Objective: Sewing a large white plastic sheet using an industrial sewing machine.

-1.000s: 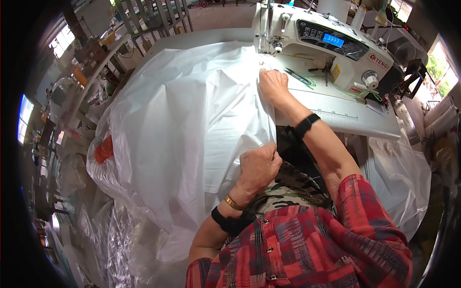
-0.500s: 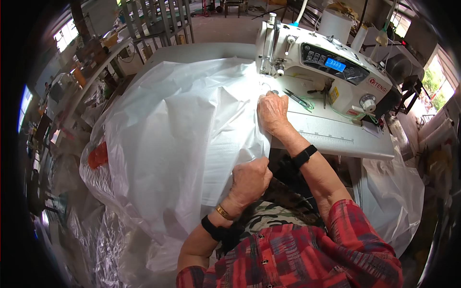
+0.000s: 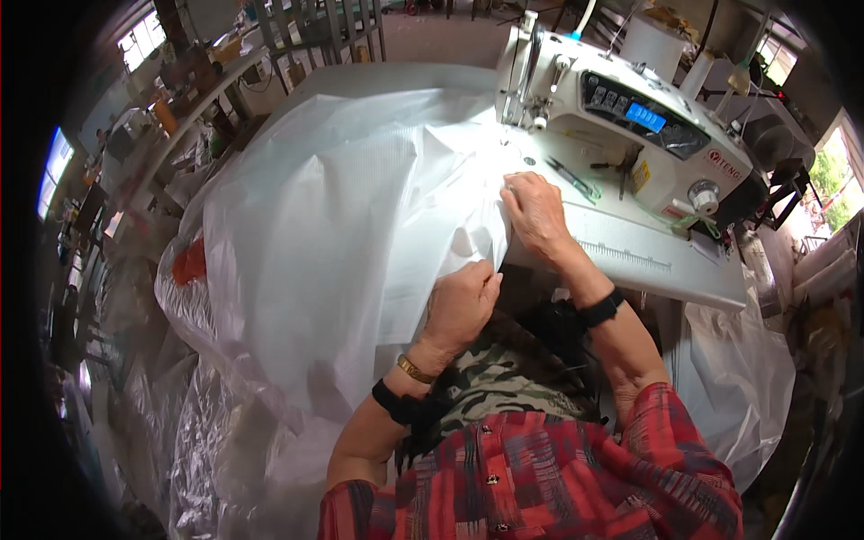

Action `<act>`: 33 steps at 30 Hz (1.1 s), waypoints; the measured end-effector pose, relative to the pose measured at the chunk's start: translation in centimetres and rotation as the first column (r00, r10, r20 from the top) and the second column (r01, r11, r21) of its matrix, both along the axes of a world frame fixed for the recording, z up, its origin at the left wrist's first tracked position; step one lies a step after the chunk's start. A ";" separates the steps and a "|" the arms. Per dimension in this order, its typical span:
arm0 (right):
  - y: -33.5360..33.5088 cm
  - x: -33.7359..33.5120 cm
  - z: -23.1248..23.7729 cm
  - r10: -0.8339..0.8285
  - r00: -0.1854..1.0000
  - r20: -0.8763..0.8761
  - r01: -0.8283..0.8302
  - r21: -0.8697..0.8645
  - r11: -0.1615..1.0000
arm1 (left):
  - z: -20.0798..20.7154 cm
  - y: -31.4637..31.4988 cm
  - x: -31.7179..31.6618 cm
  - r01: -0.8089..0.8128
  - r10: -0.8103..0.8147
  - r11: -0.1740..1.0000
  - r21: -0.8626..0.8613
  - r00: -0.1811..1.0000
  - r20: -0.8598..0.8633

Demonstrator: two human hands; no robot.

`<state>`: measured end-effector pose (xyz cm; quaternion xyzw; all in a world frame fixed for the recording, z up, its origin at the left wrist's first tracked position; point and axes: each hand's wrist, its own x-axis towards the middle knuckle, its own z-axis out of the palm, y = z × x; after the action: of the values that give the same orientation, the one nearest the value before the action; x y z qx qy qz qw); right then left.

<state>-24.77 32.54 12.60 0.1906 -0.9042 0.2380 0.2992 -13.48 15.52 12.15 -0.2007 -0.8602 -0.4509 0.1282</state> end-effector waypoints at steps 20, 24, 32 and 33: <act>-6.7 15.1 -10.1 0.630 0.207 0.748 0.082 -0.655 0.751 | -1.2 -7.7 1.0 0.037 -0.044 0.997 -0.062 0.991 -0.124; -7.6 15.3 -10.4 0.625 0.284 0.727 -0.050 -0.639 0.767 | 0.3 -8.7 -0.6 0.061 -0.062 0.998 0.028 0.997 0.039; -0.4 19.2 1.6 0.846 0.303 0.439 -0.202 -0.838 0.507 | -0.1 -11.7 -2.0 0.106 -0.135 0.966 0.234 0.984 0.115; 0.4 19.7 0.9 0.806 0.421 0.417 -0.085 -0.866 0.492 | 0.1 -11.4 -2.0 0.120 -0.159 0.964 0.239 0.976 0.152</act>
<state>-5.10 32.96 13.54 0.1861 -0.6486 0.7165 -0.1767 -15.48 4.09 12.26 -0.2057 -0.7941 -0.5702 0.0446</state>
